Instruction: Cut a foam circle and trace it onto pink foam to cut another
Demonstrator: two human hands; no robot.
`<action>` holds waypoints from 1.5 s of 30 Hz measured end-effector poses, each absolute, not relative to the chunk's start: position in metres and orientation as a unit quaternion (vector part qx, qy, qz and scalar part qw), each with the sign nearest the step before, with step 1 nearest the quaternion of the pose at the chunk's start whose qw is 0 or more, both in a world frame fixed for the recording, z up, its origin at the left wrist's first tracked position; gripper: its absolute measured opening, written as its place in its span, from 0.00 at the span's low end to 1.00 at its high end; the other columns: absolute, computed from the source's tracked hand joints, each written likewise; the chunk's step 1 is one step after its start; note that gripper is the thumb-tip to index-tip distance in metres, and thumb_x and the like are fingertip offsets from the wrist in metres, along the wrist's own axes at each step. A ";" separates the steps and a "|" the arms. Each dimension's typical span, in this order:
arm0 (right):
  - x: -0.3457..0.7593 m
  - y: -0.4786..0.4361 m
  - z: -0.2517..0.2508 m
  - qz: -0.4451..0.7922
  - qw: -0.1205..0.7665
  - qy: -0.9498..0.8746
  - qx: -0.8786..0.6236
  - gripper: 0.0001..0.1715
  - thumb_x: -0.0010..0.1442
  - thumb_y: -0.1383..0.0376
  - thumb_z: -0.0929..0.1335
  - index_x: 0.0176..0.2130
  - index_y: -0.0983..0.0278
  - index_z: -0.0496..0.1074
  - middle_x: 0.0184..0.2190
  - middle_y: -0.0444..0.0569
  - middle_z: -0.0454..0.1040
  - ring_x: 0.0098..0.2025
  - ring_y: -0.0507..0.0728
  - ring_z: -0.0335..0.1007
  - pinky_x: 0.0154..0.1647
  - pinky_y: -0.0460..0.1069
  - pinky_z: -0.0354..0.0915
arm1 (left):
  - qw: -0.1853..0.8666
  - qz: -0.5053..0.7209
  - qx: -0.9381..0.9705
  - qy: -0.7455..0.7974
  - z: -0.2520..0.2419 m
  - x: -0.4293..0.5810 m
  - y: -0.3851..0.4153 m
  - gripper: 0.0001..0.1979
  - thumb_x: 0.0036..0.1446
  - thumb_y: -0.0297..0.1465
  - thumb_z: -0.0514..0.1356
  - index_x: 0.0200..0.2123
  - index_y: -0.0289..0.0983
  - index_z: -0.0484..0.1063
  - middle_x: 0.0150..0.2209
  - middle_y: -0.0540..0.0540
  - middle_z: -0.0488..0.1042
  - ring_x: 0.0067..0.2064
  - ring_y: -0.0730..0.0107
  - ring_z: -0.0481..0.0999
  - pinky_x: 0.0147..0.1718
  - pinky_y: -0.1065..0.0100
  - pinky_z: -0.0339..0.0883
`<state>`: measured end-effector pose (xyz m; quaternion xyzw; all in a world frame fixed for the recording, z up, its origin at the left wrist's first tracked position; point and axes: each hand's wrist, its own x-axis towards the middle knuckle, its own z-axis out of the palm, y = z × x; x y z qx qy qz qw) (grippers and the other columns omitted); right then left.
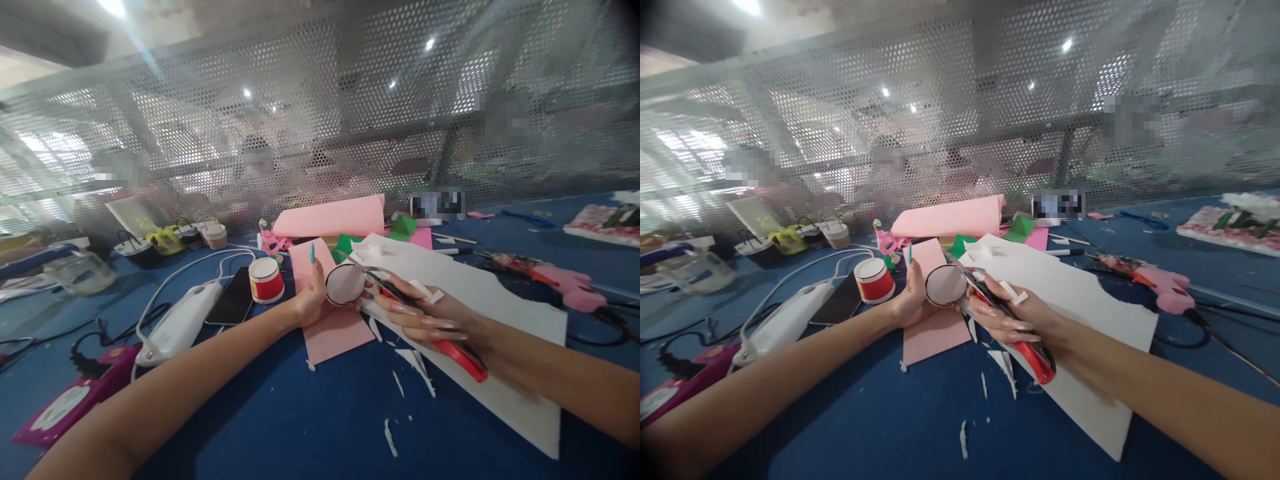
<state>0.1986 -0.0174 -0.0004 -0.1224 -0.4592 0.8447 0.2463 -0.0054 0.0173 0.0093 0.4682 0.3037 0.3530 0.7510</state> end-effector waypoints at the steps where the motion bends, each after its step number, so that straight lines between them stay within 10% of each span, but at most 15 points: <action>1: 0.199 -0.018 0.000 0.839 0.262 -0.462 -0.121 0.25 0.65 0.49 0.57 0.26 0.63 0.58 0.12 0.34 0.57 0.08 0.42 0.39 0.06 0.37 0.45 | 0.757 0.347 0.469 0.296 0.010 -0.006 0.019 0.41 0.60 0.52 0.30 0.53 0.31 0.69 0.36 0.36 0.79 0.39 0.57 0.77 0.35 0.64 0.68; 11: 0.201 -0.019 0.003 0.815 0.322 -0.464 -0.129 0.22 0.64 0.50 0.60 0.27 0.63 0.58 0.12 0.34 0.56 0.07 0.43 0.39 0.05 0.37 0.45 | 0.790 0.373 0.437 0.215 0.005 -0.012 0.029 0.18 0.54 0.19 0.56 0.50 0.29 0.68 0.47 0.34 0.76 0.48 0.58 0.77 0.48 0.66 0.68; 45: 0.190 -0.024 0.002 0.834 0.274 -0.471 -0.085 0.26 0.68 0.50 0.54 0.30 0.65 0.63 0.12 0.35 0.59 0.07 0.42 0.40 0.08 0.37 0.48 | 0.614 0.416 0.596 0.309 -0.005 0.002 0.015 0.18 0.37 0.37 0.72 0.32 0.32 0.77 0.29 0.46 0.77 0.35 0.66 0.76 0.38 0.66 0.68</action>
